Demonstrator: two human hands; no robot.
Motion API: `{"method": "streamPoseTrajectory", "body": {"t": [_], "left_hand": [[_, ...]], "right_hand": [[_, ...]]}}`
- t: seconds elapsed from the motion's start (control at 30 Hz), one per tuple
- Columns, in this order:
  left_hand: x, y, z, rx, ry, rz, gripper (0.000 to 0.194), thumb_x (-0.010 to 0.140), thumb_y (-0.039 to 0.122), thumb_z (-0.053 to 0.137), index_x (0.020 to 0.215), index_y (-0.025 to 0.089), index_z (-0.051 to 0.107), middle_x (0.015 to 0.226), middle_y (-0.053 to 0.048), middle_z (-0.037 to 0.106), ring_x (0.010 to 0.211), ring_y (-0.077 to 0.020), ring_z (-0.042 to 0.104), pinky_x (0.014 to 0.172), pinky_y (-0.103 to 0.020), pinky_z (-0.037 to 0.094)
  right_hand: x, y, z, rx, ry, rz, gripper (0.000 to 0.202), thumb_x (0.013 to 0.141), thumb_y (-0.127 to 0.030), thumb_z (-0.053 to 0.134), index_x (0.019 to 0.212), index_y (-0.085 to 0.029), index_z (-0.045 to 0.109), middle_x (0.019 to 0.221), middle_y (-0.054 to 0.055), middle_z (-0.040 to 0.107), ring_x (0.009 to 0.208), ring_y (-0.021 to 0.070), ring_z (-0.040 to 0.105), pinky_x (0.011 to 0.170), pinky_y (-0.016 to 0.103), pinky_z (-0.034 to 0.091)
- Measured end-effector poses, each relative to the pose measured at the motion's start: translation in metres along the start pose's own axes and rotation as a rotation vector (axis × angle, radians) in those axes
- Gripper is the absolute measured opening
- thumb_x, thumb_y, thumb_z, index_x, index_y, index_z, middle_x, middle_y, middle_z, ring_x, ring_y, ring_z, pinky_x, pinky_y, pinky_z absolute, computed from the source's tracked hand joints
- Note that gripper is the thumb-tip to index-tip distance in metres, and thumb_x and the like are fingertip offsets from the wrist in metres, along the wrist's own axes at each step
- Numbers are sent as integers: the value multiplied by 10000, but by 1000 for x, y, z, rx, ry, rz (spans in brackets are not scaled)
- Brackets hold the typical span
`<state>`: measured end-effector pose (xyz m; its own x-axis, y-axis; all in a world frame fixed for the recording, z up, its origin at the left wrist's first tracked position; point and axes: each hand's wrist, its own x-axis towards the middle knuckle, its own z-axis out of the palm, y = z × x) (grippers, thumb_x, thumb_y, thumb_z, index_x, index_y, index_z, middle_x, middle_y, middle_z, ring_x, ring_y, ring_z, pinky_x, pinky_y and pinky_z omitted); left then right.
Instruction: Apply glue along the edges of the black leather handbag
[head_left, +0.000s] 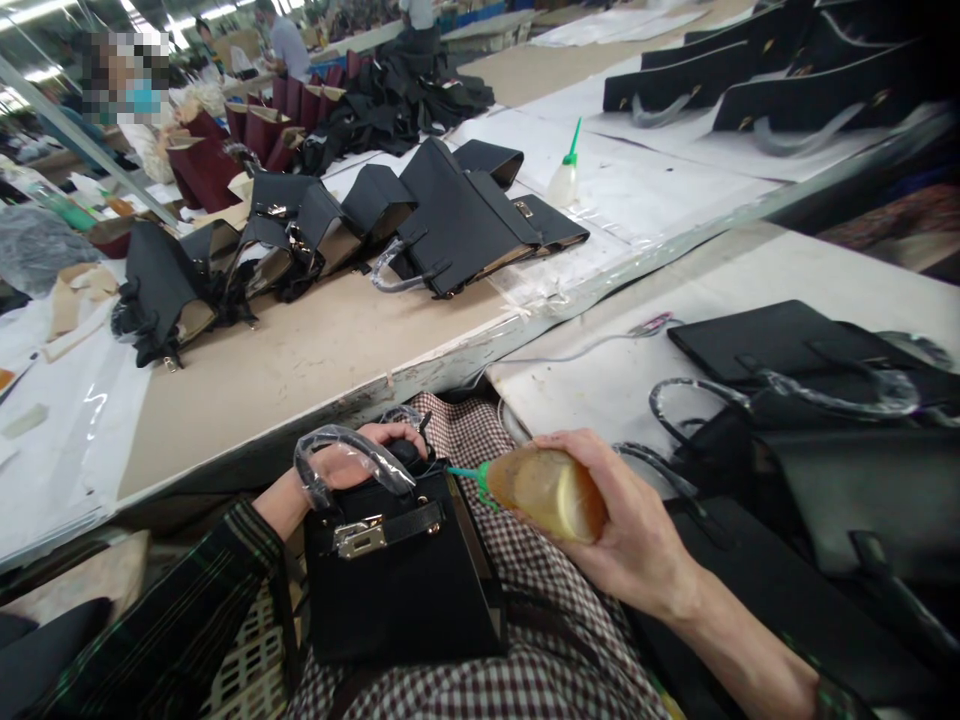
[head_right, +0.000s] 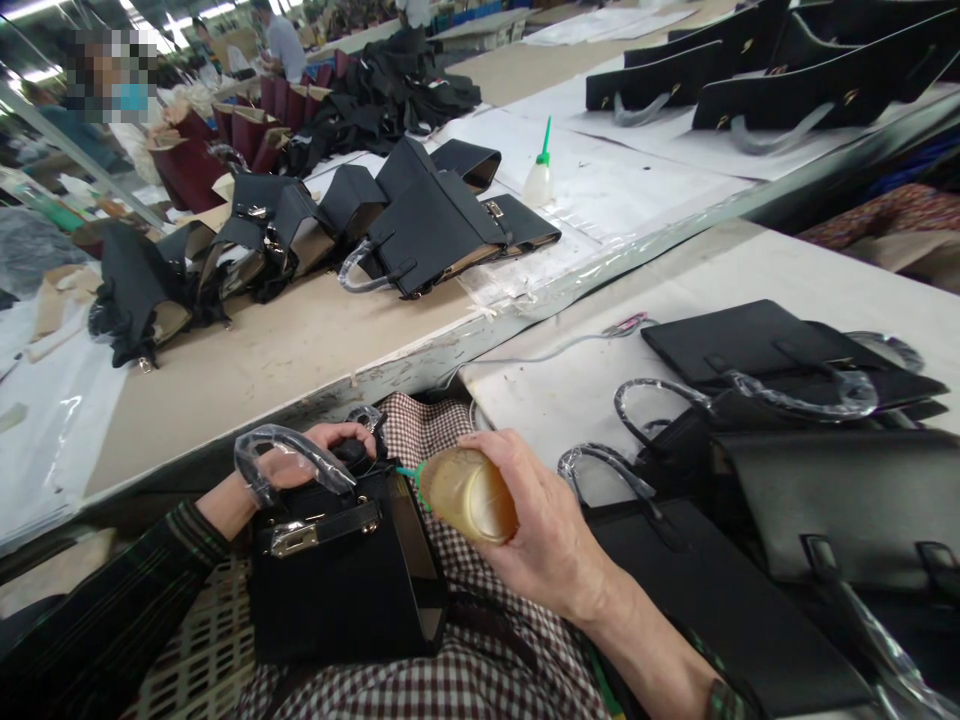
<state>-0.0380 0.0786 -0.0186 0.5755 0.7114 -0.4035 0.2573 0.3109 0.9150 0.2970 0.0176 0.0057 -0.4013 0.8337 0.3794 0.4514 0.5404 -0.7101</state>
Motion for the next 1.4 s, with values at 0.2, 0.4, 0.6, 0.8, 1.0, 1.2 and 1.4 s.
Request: {"method": "streamPoseTrajectory", "body": {"t": [0.2,0.4,0.6,0.8,1.0,1.2,1.4], "left_hand": [[-1,-4,-3,7,7,-37,311,677,145,718,987,154,724,1048,-87,702,967,-224,623,918,-378,487],[-5,6,1,7,-8,-33,312,661,161,718,973,175,729,1043,-66,721,965,-227,630,928,-390,506],[-4,-4,-2,15,-8,-31,307,706,136,707,1006,195,737,1100,-57,721,1048,-231,634,1021,-406,460],[-5,-6,-2,32,-24,-31,331,711,112,692,1023,213,737,1108,-44,721,1032,-222,638,1006,-394,461],[-7,1,3,63,-14,-21,287,738,164,662,1020,181,710,1100,-72,712,1020,-227,643,938,-378,488],[-13,18,4,186,-36,64,397,727,409,736,1045,172,713,1085,-82,705,1019,-269,622,985,-409,452],[-34,41,1,426,3,101,308,845,380,677,1091,194,680,1094,-51,693,988,-238,625,908,-339,457]], "right_hand": [[-11,-3,-10,-1,-131,17,581,872,-231,727,1380,-231,447,1230,117,664,1042,269,692,871,331,576],[-22,-9,-17,58,-271,121,543,894,-243,733,1360,-261,453,1191,90,666,1003,253,684,838,340,564],[-26,-16,-21,117,-364,167,494,910,-228,723,1320,-284,455,1136,53,662,927,216,673,775,322,552],[-30,-13,-18,76,-301,155,530,908,-258,734,1351,-282,444,1161,58,663,958,226,678,799,329,553],[-32,-8,-16,36,-230,91,615,851,-180,736,1381,-252,432,1205,91,651,1028,263,665,845,353,552],[-36,-13,-23,122,-387,191,518,892,-191,719,1334,-273,460,1150,49,659,948,217,672,803,322,547],[-46,-7,-19,64,-302,341,433,923,-364,739,1277,-286,501,1101,35,691,890,223,692,761,349,564]]}}
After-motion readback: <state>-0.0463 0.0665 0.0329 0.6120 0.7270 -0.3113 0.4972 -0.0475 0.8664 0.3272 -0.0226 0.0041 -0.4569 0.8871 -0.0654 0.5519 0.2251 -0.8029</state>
